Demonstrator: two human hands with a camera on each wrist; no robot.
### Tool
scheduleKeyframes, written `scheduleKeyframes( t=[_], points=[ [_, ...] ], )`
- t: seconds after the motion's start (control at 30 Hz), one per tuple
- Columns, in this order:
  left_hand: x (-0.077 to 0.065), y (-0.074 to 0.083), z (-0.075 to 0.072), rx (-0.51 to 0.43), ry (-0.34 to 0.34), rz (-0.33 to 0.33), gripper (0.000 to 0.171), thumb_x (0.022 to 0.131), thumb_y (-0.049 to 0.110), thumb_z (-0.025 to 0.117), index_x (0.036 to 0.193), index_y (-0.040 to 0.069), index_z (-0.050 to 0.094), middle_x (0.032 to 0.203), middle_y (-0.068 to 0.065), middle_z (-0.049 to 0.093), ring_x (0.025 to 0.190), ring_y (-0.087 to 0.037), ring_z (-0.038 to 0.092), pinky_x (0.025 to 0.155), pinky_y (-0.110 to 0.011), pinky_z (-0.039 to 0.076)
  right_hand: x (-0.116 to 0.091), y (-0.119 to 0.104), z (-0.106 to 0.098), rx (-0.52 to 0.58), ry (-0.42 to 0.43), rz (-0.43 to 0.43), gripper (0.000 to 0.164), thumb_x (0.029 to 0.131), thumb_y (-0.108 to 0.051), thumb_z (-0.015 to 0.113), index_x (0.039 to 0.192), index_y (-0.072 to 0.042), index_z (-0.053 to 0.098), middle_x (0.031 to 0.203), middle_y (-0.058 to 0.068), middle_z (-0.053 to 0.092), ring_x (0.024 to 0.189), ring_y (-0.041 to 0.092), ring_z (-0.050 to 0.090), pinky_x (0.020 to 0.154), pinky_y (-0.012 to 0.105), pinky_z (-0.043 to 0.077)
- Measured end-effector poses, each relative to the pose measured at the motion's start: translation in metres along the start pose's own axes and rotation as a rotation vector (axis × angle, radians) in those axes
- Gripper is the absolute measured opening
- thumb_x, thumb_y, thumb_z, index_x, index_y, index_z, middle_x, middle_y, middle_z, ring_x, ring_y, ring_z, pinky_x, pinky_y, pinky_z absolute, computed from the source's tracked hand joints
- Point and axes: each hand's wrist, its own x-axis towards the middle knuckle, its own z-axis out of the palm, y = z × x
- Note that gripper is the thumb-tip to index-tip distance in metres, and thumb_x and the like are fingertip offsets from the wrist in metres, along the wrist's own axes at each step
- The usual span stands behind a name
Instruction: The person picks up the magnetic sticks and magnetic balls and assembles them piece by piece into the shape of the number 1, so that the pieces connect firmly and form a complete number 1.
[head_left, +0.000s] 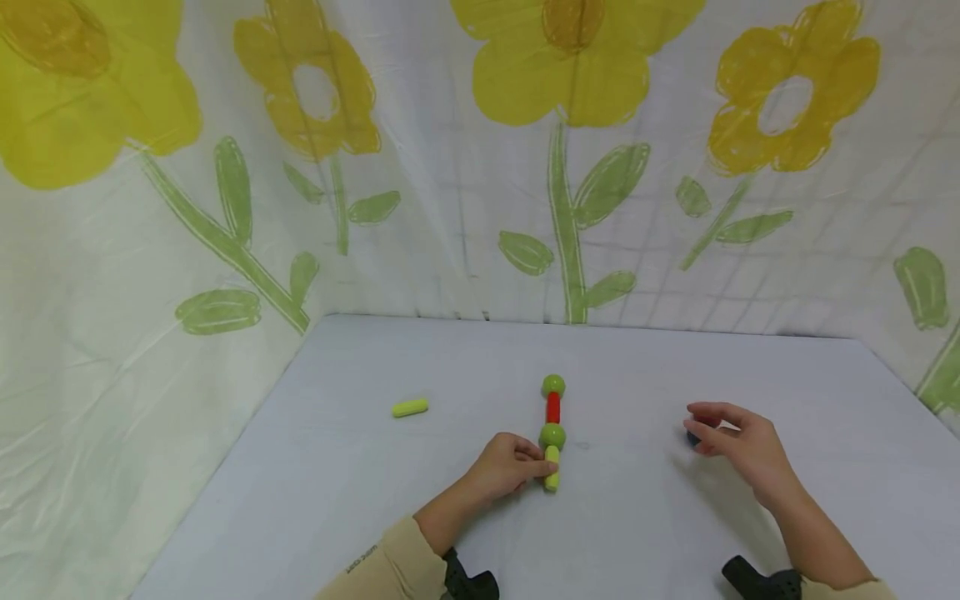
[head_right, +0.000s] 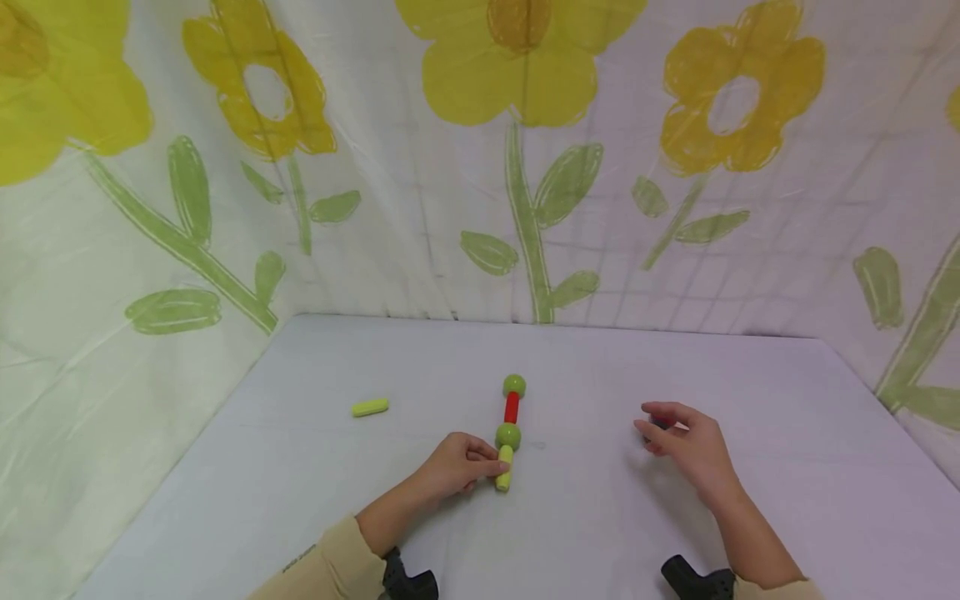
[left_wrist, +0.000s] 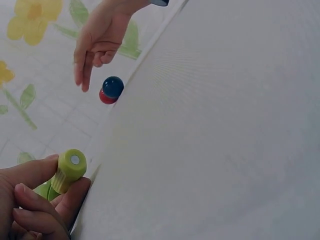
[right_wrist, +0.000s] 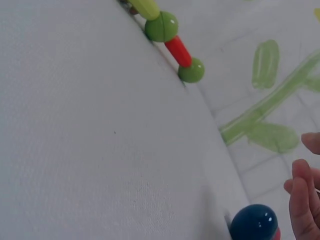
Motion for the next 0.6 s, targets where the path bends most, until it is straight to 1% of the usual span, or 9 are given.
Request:
scheduleKeyframes(
  t=[0.17, 0.27, 0.33, 0.47, 0.6],
  points=[
    [-0.001, 0.001, 0.0, -0.008, -0.002, -0.017, 0.024, 0.078, 0.023, 0.075, 0.087, 0.003, 0.067, 0.065, 0.003, 0.059, 0.05, -0.007, 0.042, 0.047, -0.02, 0.034, 0.003, 0.007, -0.01, -0.053, 0.018, 0.071, 0.054, 0.085, -0.04, 0.065, 0.122, -0.003, 0.057, 0.087, -0.026, 0.059, 0.071, 0.01, 0.066, 0.067, 0.014, 0.047],
    [-0.001, 0.001, 0.0, -0.012, -0.001, -0.019, 0.024, 0.078, 0.023, 0.075, 0.088, 0.003, 0.067, 0.065, 0.003, 0.06, 0.049, -0.007, 0.042, 0.047, -0.02, 0.034, 0.005, 0.012, -0.015, -0.074, 0.021, 0.111, 0.057, 0.085, -0.043, 0.064, 0.124, -0.003, 0.055, 0.081, -0.021, 0.064, 0.071, 0.009, 0.066, 0.066, 0.013, 0.044],
    [-0.001, 0.001, 0.0, -0.015, -0.001, -0.017, 0.024, 0.078, 0.023, 0.075, 0.088, 0.002, 0.067, 0.066, 0.003, 0.06, 0.049, -0.007, 0.041, 0.047, -0.02, 0.034, 0.006, 0.015, -0.017, -0.076, 0.027, 0.12, 0.059, 0.085, -0.043, 0.064, 0.125, -0.001, 0.054, 0.078, -0.018, 0.065, 0.07, 0.008, 0.065, 0.066, 0.013, 0.044],
    [-0.001, 0.001, 0.0, -0.025, 0.002, -0.019, 0.025, 0.079, 0.023, 0.074, 0.089, 0.002, 0.066, 0.067, 0.003, 0.061, 0.049, -0.007, 0.041, 0.047, -0.019, 0.034, 0.007, 0.02, -0.018, -0.083, 0.034, 0.121, 0.06, 0.086, -0.042, 0.064, 0.126, 0.002, 0.052, 0.08, -0.022, 0.061, 0.07, 0.007, 0.065, 0.065, 0.013, 0.045],
    [-0.002, 0.001, 0.0, -0.034, 0.008, -0.017, 0.025, 0.079, 0.022, 0.074, 0.09, 0.001, 0.066, 0.068, 0.003, 0.061, 0.049, -0.007, 0.041, 0.047, -0.019, 0.035, 0.006, 0.023, -0.018, -0.097, 0.039, 0.13, 0.062, 0.085, -0.041, 0.065, 0.127, 0.002, 0.051, 0.081, -0.021, 0.061, 0.069, 0.007, 0.065, 0.065, 0.013, 0.045]
  ],
)
